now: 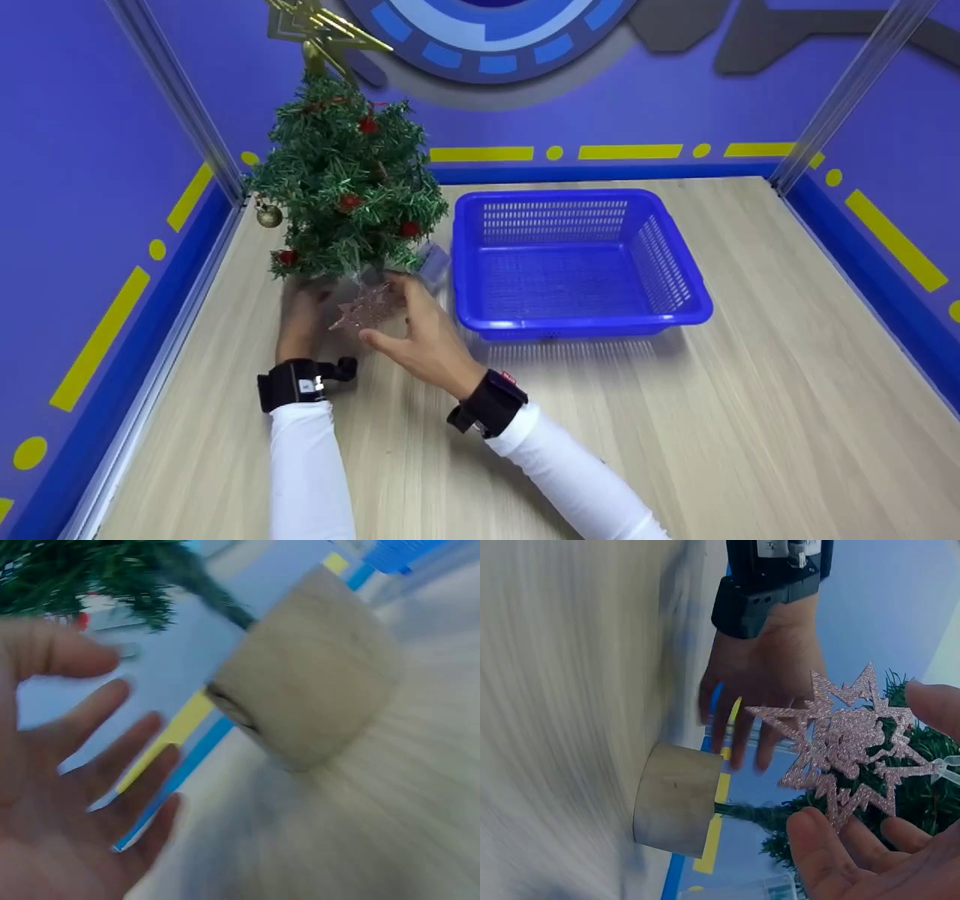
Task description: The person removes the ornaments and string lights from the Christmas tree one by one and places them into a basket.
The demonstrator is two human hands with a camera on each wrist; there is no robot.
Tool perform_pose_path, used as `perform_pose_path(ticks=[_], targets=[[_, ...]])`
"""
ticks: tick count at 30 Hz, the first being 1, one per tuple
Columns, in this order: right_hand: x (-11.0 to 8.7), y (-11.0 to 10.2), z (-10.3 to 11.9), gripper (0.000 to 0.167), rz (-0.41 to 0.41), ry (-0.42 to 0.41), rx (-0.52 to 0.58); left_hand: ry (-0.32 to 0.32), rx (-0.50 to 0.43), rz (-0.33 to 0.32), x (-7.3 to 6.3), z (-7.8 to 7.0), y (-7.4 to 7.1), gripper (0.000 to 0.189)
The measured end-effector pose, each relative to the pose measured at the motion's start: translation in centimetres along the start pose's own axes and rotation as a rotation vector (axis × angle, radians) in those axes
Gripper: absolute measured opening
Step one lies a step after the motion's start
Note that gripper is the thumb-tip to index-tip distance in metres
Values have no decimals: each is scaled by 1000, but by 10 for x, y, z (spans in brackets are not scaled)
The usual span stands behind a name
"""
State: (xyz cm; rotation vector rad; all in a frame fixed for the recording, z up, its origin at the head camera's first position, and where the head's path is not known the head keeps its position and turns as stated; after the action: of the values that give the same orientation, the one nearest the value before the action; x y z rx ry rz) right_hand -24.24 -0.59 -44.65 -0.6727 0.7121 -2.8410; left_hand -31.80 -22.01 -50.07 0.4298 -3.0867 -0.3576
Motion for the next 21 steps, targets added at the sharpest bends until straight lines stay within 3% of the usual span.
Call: perform_pose_path(ticks=[2,3,5,7,10,15,21], targets=[[0,-1,0,68,-8,-17,16,73,-102,-108,0,-10,-7,21],[0,-1,0,63,-10,-25,23,139,-180,-114,0,-15,-9,24],[0,-2,1,53,-20,-37,29,243,-360,-44,0,-24,-10,27],[1,-3,2,45,-36,-39,35,294,-471,50,-2,-29,-9,24],[1,-7,3,35,-58,-38,49,335,-538,160,-4,-33,-6,20],[3,-14,6,16,-58,-39,106,355,-614,219,-5,-32,-5,15],[7,-31,16,7,-115,-118,148,368,-571,287,-4,-31,-7,29]])
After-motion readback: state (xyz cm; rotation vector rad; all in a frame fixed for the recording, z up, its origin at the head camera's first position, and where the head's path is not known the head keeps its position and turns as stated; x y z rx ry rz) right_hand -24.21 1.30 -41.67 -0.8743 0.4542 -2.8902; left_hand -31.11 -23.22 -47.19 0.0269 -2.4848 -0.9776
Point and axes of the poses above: each hand's wrist, its own x-axis towards the middle knuckle, its own y-axis out of the palm, z = x × y, the point moved 3 cm from there along x, towards the middle knuckle, and after that the axes turned 6 degrees about -z, right-handed, at the moved point
